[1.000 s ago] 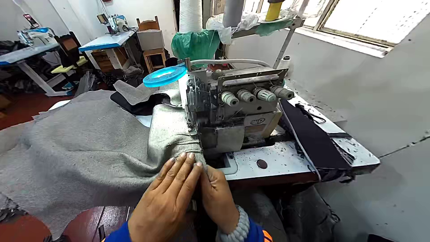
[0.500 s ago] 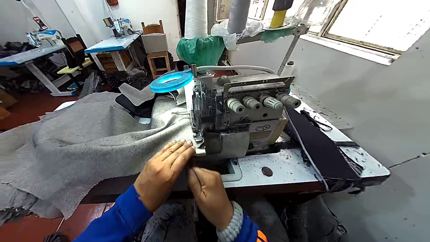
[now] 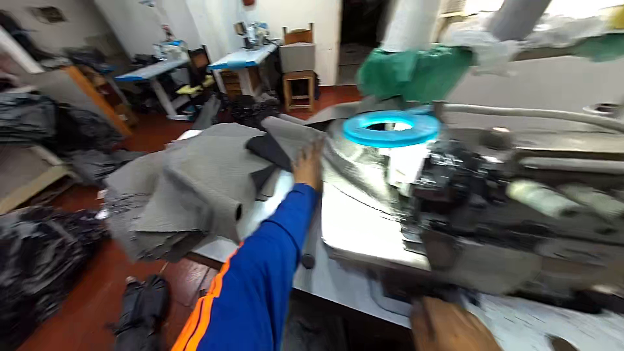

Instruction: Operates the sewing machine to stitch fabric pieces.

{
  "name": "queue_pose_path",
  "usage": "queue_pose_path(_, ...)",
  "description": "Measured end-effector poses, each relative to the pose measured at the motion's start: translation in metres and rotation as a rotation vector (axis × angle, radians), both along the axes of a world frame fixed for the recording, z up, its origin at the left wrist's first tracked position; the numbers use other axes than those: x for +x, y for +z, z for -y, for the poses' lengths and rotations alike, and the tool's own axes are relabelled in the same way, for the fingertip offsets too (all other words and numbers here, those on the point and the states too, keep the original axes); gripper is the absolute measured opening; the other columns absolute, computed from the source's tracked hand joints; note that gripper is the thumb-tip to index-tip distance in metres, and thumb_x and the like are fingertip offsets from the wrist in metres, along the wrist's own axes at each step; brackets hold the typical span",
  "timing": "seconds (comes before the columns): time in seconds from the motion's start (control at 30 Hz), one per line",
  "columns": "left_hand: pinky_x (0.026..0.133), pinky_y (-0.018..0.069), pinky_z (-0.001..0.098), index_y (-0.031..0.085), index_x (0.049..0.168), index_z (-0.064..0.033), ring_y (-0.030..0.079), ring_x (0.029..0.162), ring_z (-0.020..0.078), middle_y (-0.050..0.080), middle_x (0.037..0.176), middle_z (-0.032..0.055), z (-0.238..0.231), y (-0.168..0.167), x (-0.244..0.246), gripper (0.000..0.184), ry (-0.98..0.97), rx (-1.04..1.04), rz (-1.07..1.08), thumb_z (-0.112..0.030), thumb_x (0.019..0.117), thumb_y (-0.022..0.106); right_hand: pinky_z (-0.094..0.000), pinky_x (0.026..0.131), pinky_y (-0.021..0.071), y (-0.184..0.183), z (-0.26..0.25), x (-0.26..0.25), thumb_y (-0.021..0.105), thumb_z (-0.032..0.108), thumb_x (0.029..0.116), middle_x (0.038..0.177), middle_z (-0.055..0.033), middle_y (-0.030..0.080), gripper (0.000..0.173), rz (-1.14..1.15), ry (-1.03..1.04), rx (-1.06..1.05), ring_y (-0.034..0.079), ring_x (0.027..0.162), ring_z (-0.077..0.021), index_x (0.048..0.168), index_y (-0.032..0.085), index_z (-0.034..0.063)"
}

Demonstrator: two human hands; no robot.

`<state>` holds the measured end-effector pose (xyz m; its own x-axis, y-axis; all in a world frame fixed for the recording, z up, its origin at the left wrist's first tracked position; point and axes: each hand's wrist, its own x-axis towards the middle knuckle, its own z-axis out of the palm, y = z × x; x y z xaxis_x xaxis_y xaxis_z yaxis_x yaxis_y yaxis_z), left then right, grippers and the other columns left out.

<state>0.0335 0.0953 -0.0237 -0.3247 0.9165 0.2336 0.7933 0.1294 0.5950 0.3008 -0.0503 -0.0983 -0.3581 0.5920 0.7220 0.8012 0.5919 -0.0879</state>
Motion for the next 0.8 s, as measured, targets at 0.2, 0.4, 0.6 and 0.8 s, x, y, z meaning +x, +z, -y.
queue_pose_path(0.2, 0.115, 0.0293, 0.0683, 0.064, 0.139, -0.006, 0.042, 0.145, 0.0451, 0.051, 0.153, 0.0194, 0.126, -0.01, -0.033, 0.056, 0.054, 0.071, -0.532, -0.006, 0.0846, 0.076, -0.042, 0.057, 0.0507, 0.007, -0.008, -0.01, 0.047, 0.015, 0.1001, 0.062, -0.016, 0.063, 0.037, -0.027, 0.023, 0.067, 0.067, 0.059, -0.0312, 0.071, 0.064, -0.0005)
queue_pose_path(0.4, 0.101, 0.0384, 0.0753, 0.068, 0.131, -0.0055, 0.05, 0.129, 0.0581, 0.06, 0.136, 0.0293, 0.227, 0.05, -0.099, 0.058, 0.337, 0.103, -0.79, 0.007, 0.0758, 0.077, -0.046, 0.056, 0.0501, -0.005, -0.012, -0.001, 0.047, 0.014, 0.0978, 0.062, -0.0185, 0.063, 0.036, -0.019, 0.037, 0.021, 0.066, 0.058, -0.0354, 0.071, 0.064, -0.0025)
queue_pose_path(0.6, 0.067, 0.0508, 0.0544, 0.071, 0.081, -0.0025, 0.067, 0.076, 0.0328, 0.066, 0.075, 0.0153, 0.23, 0.144, -0.023, 0.034, -0.026, -0.528, -0.46, -0.026, 0.1021, 0.057, -0.0518, 0.101, 0.0493, 0.027, 0.025, -0.01, 0.079, 0.027, 0.0843, 0.125, -0.036, 0.062, 0.062, -0.445, 0.566, -0.532, 0.061, 0.118, -0.0451, 0.124, 0.059, -0.0171)
queue_pose_path(0.8, 0.084, 0.062, 0.032, 0.071, 0.115, -0.0026, 0.072, 0.092, 0.0095, 0.075, 0.103, 0.0038, 0.175, 0.08, 0.059, 0.039, -0.532, 0.251, 0.332, -0.028, 0.1086, 0.042, -0.0203, 0.09, 0.0576, 0.063, 0.079, -0.066, 0.083, -0.002, 0.0747, 0.099, 0.0061, 0.076, 0.035, -1.175, 0.971, -1.213, 0.069, 0.095, 0.0027, 0.108, 0.07, 0.0013)
